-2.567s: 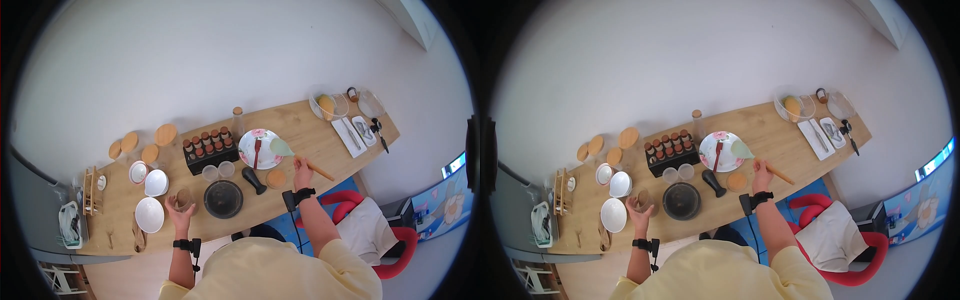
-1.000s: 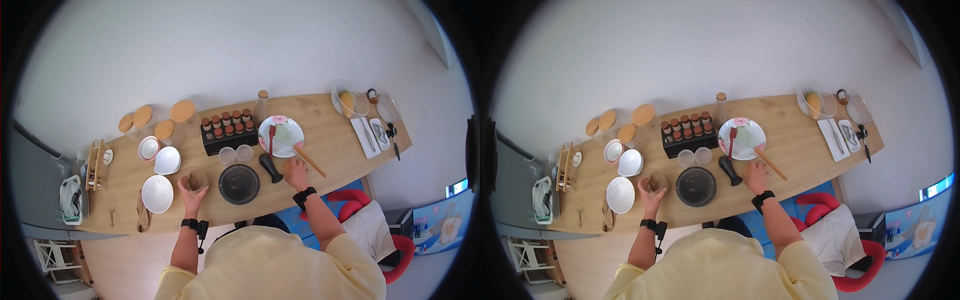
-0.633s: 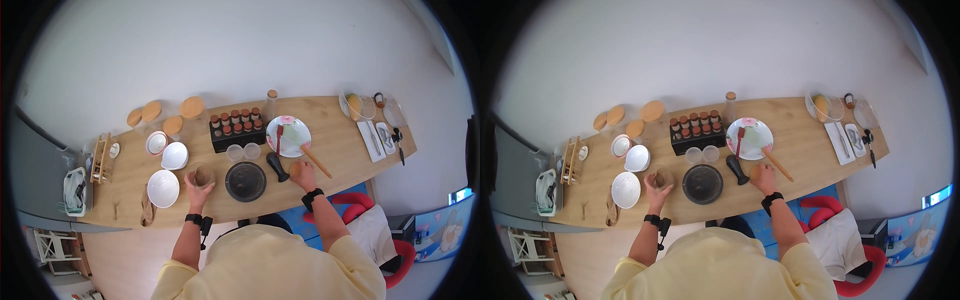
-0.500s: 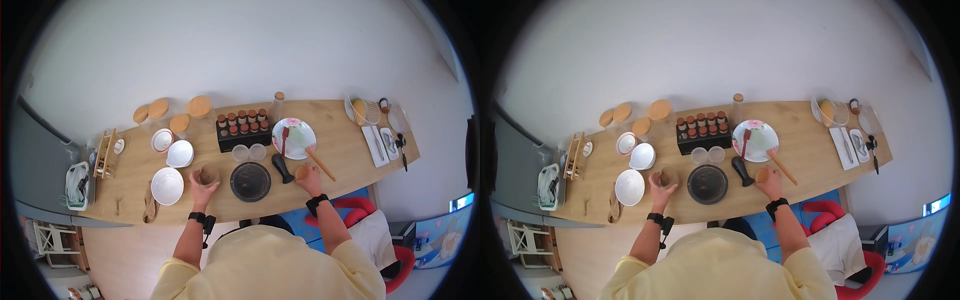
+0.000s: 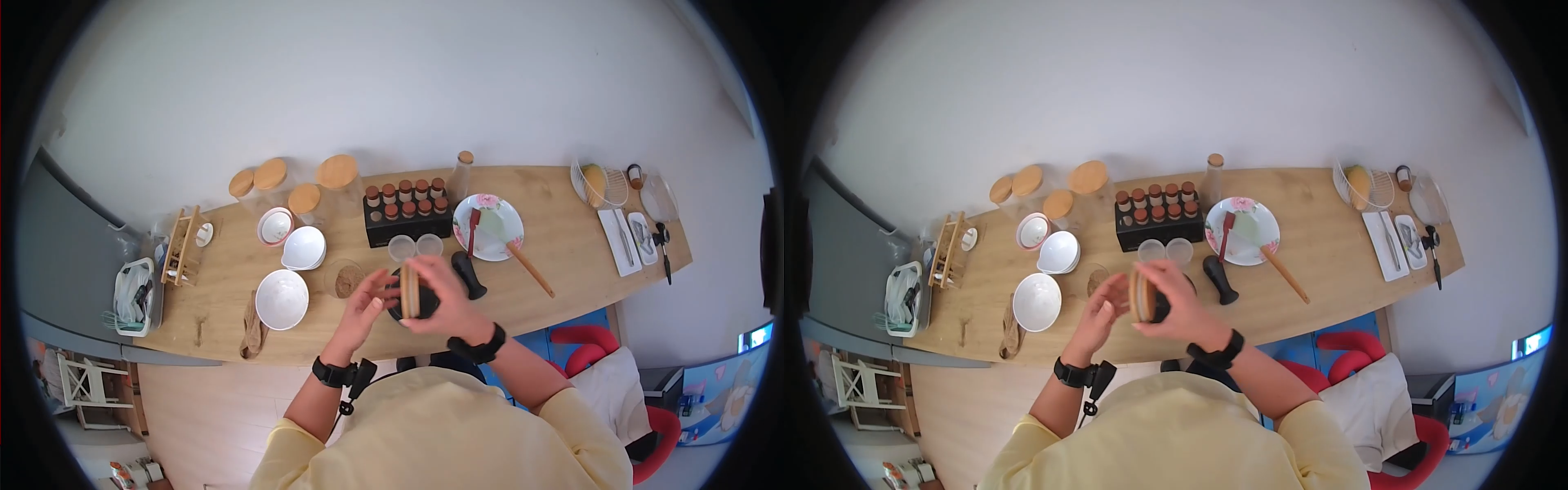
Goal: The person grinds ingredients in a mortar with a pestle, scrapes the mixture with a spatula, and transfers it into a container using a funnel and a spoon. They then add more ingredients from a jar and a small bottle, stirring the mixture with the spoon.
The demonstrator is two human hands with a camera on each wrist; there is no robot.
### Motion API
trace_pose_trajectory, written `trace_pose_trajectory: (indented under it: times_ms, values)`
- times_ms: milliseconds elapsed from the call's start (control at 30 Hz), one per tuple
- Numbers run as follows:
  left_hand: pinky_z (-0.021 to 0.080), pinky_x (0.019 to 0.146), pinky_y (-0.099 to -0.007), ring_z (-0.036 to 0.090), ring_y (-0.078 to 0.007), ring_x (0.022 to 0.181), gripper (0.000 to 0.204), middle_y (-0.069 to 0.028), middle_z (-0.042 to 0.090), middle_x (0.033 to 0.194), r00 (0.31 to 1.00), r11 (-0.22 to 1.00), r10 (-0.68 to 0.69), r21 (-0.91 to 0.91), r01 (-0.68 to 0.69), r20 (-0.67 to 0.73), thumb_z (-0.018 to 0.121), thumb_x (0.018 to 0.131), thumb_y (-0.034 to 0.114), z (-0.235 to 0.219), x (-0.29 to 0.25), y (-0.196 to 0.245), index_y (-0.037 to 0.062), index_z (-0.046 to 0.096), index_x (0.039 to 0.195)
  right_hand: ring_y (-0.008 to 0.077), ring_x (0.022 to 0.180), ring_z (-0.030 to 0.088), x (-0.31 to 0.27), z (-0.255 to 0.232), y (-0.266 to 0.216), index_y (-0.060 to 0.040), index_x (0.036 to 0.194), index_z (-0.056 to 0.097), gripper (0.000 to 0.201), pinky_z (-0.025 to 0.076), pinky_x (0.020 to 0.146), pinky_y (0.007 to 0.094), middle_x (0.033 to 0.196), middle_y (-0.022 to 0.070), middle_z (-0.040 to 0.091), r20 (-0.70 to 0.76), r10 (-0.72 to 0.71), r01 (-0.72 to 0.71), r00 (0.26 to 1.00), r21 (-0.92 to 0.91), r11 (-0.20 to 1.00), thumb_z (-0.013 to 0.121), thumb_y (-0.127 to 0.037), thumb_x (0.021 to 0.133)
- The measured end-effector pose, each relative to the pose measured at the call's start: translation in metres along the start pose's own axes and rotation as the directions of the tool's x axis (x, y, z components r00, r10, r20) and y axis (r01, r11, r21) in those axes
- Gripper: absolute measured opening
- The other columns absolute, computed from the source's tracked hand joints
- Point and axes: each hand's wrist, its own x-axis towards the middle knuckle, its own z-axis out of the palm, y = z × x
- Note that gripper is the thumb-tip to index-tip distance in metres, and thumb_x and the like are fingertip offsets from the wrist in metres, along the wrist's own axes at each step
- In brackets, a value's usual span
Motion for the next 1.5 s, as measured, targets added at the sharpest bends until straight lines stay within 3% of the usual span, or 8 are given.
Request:
trace_pose_trajectory:
  times_ms: [67,167,400,500,767,933,1167,1500]
  values:
    - [0.044,0.09,-0.0317,0.055,-0.02,0.104,0.061,-0.0095,0.051,0.121,0.969,0.917,-0.23,-0.314,0.245,0.085,0.063,0.085,0.026,0.006,-0.005,0.008,0.0021,0.035,0.134,0.0286,0.114,0.044,0.008,0.015,0.0,-0.0071,0.129,0.041,0.081,0.04,0.093,0.0408,0.123,0.0127,0.038,0.032,-0.08,0.082,0.996,-0.042,0.996,0.079,-0.015,0.058]
    - [0.046,0.087,-0.0299,0.056,-0.0184,0.101,0.06,-0.0105,0.051,0.12,0.958,0.923,-0.288,-0.267,0.276,-0.003,0.062,0.085,0.019,-0.015,-0.016,-0.004,0.0006,0.034,0.134,0.0307,0.111,0.045,0.015,0.032,0.002,-0.0063,0.124,0.043,0.077,0.041,0.091,0.0405,0.121,0.0143,0.039,0.114,-0.04,0.044,0.993,-0.036,0.998,0.079,-0.017,0.057]
    - [0.046,0.086,-0.032,0.055,-0.0221,0.103,0.089,-0.0166,0.052,0.117,0.947,0.849,-0.018,0.495,0.183,-0.32,0.082,0.063,0.03,-0.042,-0.012,-0.002,-0.0057,0.037,0.131,0.0365,0.109,0.048,0.04,0.071,0.03,-0.0051,0.108,0.039,0.064,0.042,0.09,0.0375,0.124,0.0181,0.04,0.26,0.018,0.003,0.965,-0.079,0.997,0.078,-0.018,0.059]
    - [0.044,0.088,-0.0325,0.054,-0.025,0.104,0.094,-0.0185,0.052,0.114,0.921,0.803,0.038,0.56,0.203,-0.388,0.083,0.058,0.03,-0.052,0.003,0.003,-0.0075,0.036,0.13,0.0367,0.111,0.047,0.055,0.082,0.037,-0.0044,0.11,0.038,0.065,0.042,0.091,0.0372,0.126,0.0189,0.04,0.223,0.041,-0.02,0.974,-0.096,0.995,0.078,-0.019,0.061]
    - [0.044,0.091,-0.0379,0.051,-0.0332,0.108,0.087,-0.0219,0.046,0.121,0.926,0.481,0.252,0.867,0.134,-0.283,0.083,0.054,0.027,-0.072,0.019,-0.007,-0.0006,0.045,0.127,0.0292,0.118,0.046,0.029,0.027,0.062,-0.003,0.128,0.038,0.071,0.038,0.098,0.0369,0.128,0.0184,0.045,-0.107,0.21,-0.215,0.972,-0.045,0.975,0.074,-0.016,0.068]
    - [0.042,0.094,-0.0391,0.048,-0.036,0.113,0.082,-0.0221,0.043,0.125,0.951,0.403,0.163,0.898,0.179,-0.263,0.083,0.055,0.026,-0.073,0.02,-0.021,0.0051,0.048,0.126,0.022,0.095,0.058,-0.04,-0.035,0.13,-0.0034,0.111,0.052,0.043,0.046,0.082,0.034,0.102,0.0122,0.059,-0.503,0.444,-0.496,0.741,0.036,0.868,0.07,-0.01,0.073]
    - [0.037,0.099,-0.0426,0.04,-0.0426,0.118,0.078,-0.0291,0.035,0.13,0.962,0.345,0.132,0.921,0.183,-0.24,0.08,0.061,0.028,-0.073,0.017,-0.035,0.0106,0.048,0.129,0.029,0.097,0.058,-0.099,-0.058,0.151,-0.0042,0.111,0.053,0.045,0.046,0.081,0.0378,0.104,0.0132,0.059,-0.449,0.388,-0.581,0.805,-0.461,0.671,0.071,-0.017,0.072]
    - [0.033,0.097,-0.0484,0.037,-0.0455,0.117,0.081,-0.0272,0.031,0.133,0.982,-0.097,0.184,0.993,0.067,-0.048,0.069,0.07,0.048,-0.077,0.011,-0.038,0.0119,0.038,0.136,0.036,0.099,0.055,-0.105,-0.031,0.158,-0.0024,0.125,0.043,0.065,0.045,0.083,0.0421,0.11,0.0209,0.054,-0.357,0.603,-0.685,0.713,-0.537,0.492,0.072,-0.022,0.07]
